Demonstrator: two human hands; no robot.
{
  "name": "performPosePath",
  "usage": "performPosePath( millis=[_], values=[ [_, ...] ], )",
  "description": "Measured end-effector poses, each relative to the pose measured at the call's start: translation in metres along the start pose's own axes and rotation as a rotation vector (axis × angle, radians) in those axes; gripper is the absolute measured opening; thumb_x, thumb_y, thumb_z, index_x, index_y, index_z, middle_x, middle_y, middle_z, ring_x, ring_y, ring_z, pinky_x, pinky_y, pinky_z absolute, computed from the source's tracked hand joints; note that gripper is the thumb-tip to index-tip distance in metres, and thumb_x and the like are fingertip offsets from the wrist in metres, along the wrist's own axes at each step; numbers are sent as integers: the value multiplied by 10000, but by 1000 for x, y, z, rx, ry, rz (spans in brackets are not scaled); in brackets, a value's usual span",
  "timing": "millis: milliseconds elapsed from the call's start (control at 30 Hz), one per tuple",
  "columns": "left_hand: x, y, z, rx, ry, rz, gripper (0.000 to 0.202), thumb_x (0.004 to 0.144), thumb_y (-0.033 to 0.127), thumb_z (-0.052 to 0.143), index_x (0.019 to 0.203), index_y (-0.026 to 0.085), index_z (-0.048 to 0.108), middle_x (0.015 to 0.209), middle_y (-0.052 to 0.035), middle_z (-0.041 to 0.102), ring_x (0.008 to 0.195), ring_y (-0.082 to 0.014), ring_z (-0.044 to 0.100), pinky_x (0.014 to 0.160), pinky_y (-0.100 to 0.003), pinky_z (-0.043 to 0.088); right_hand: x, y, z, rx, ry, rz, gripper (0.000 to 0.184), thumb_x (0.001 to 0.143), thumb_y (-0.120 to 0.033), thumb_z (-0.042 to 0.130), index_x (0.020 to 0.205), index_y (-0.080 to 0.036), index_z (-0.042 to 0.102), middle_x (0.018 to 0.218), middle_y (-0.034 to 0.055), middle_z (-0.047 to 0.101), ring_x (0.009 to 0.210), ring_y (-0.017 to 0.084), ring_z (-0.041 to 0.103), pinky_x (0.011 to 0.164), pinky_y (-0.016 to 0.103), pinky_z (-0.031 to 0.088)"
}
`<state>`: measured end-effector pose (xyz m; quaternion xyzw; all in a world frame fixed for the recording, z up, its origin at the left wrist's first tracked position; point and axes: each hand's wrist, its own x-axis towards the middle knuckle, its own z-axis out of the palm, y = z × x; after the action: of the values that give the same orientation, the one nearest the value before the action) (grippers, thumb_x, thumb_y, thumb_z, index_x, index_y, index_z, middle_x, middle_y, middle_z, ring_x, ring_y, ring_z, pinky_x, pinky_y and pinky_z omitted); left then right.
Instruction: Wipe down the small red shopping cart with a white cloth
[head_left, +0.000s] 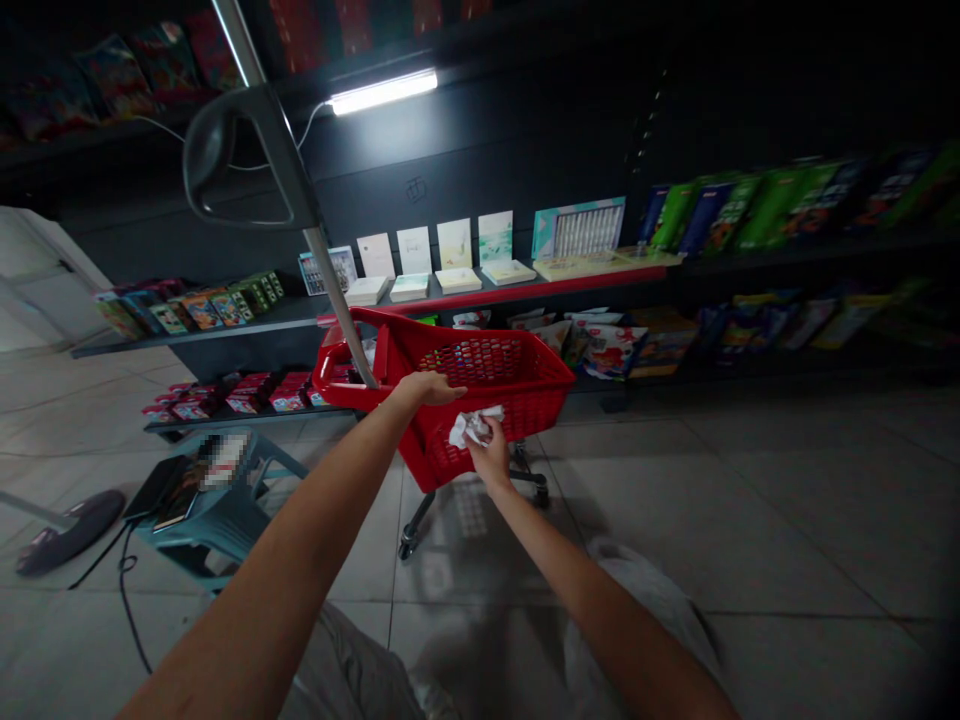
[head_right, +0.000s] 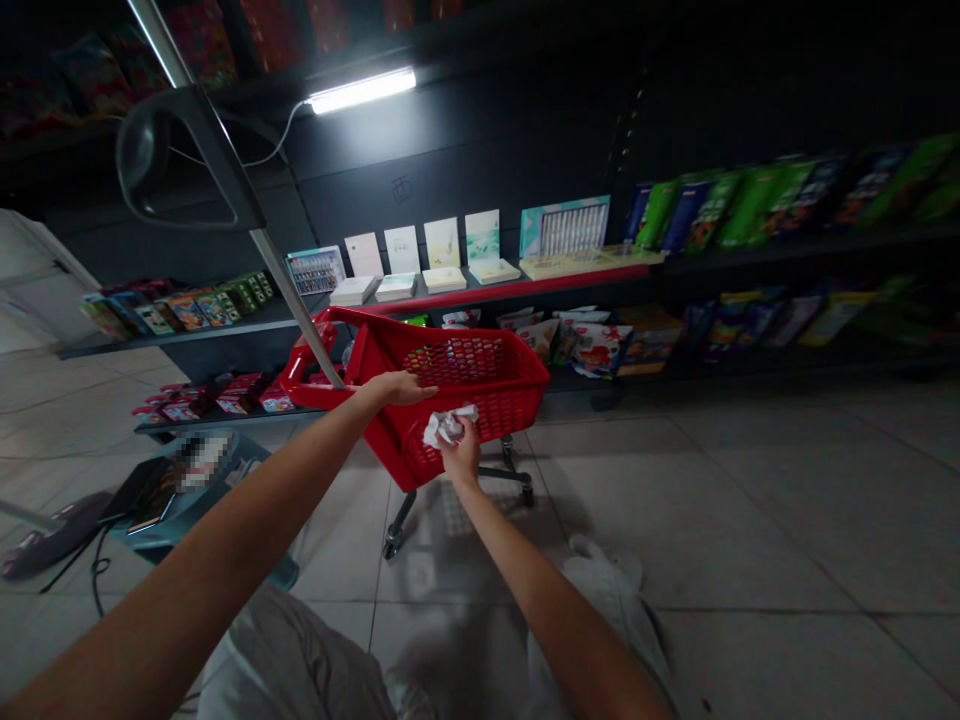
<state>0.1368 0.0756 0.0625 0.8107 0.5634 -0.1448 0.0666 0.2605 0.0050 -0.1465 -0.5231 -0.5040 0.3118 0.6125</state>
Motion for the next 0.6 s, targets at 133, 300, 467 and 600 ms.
performPosePath(
  millis=[133,300,467,600],
  values=[
    [-11,1,-2,16,28,-20,781,902,804,339,1255,229,732,1386,-142,675,1276,-327,636,1033,-369,502,19,7,-20,112,107,136,662,681,-465,738,1248,-155,596,1201,140,707,1023,239,690,969,412,560],
    [-33,16,2,84,196,40,655,987,661,319,1148,203,759,1230,-153,735,1183,-322,671,1010,-401,491,36,-1,-38,251,273,277,641,623,-462,749,1180,-197,575,1184,103,694,1009,235,691,755,341,622],
    [-55,39,35,45,525,81,444,1033,365,312,1193,175,680,1213,-157,696,1194,-295,612,1027,-437,454,36,-9,-35,401,265,326,613,603,-417,769,1138,-222,542,1157,85,682,932,220,709,692,324,633],
    [-73,52,53,-11,635,61,421,976,299,451,1351,157,578,1358,-173,616,1369,-316,468,1197,-490,305,47,-3,-49,264,335,269,610,663,-438,705,1205,-218,533,1160,91,685,933,208,705,664,293,617]
  ],
)
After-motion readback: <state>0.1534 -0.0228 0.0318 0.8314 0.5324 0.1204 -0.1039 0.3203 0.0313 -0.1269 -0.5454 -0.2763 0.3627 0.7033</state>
